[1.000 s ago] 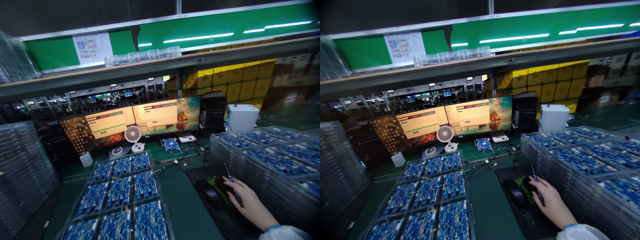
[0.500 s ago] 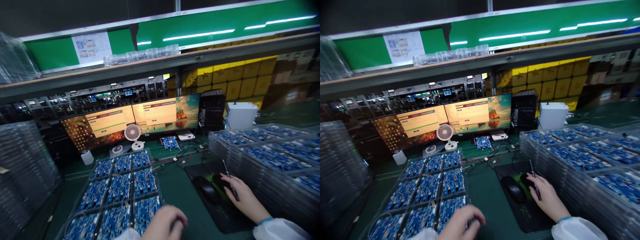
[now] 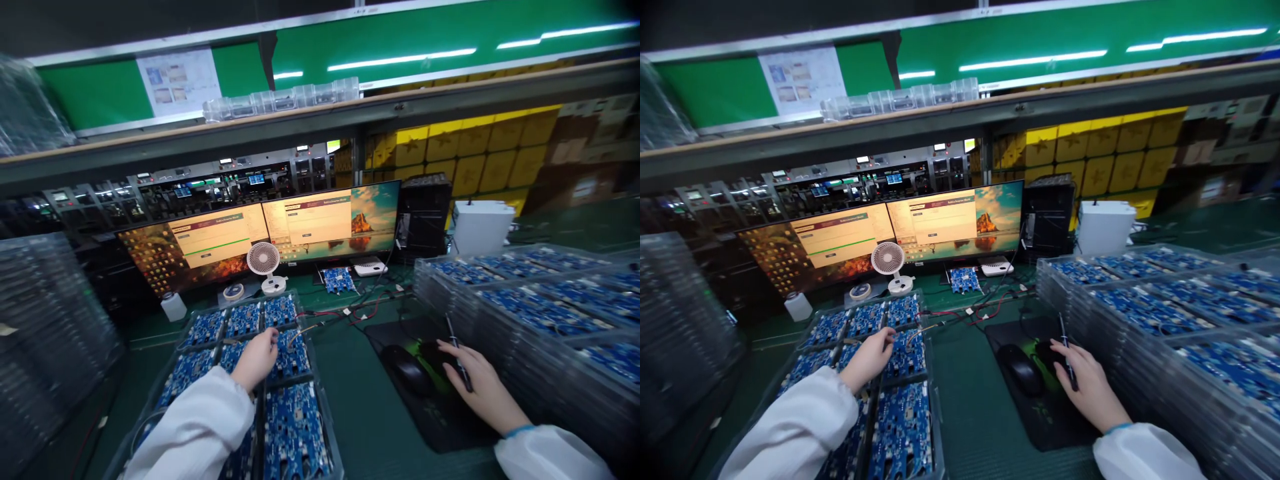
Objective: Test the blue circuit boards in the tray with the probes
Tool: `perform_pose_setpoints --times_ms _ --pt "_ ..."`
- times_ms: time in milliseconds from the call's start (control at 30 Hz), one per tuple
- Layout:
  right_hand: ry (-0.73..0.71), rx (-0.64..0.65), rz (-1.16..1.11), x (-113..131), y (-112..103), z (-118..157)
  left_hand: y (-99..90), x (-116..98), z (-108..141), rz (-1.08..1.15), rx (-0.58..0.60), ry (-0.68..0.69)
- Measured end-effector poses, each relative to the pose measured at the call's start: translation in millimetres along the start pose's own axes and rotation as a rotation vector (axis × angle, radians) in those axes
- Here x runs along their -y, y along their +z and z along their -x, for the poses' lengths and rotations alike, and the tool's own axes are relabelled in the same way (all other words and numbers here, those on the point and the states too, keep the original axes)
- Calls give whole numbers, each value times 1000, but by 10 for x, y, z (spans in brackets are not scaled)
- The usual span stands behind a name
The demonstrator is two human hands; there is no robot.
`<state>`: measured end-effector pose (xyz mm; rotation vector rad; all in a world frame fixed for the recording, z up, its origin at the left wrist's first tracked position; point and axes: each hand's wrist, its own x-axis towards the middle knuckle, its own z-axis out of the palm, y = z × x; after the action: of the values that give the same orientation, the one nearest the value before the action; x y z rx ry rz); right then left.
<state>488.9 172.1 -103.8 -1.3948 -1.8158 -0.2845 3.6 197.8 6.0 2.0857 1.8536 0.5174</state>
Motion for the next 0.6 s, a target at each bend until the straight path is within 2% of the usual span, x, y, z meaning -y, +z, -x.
perform_pose_setpoints --times_ms 333,600 --pt "25 -23 -23 -9 -16 -2 341 -51 -179 -39 77 65" --pt "46 -1 -45 19 -57 -6 385 -48 -235 -127 114 50"
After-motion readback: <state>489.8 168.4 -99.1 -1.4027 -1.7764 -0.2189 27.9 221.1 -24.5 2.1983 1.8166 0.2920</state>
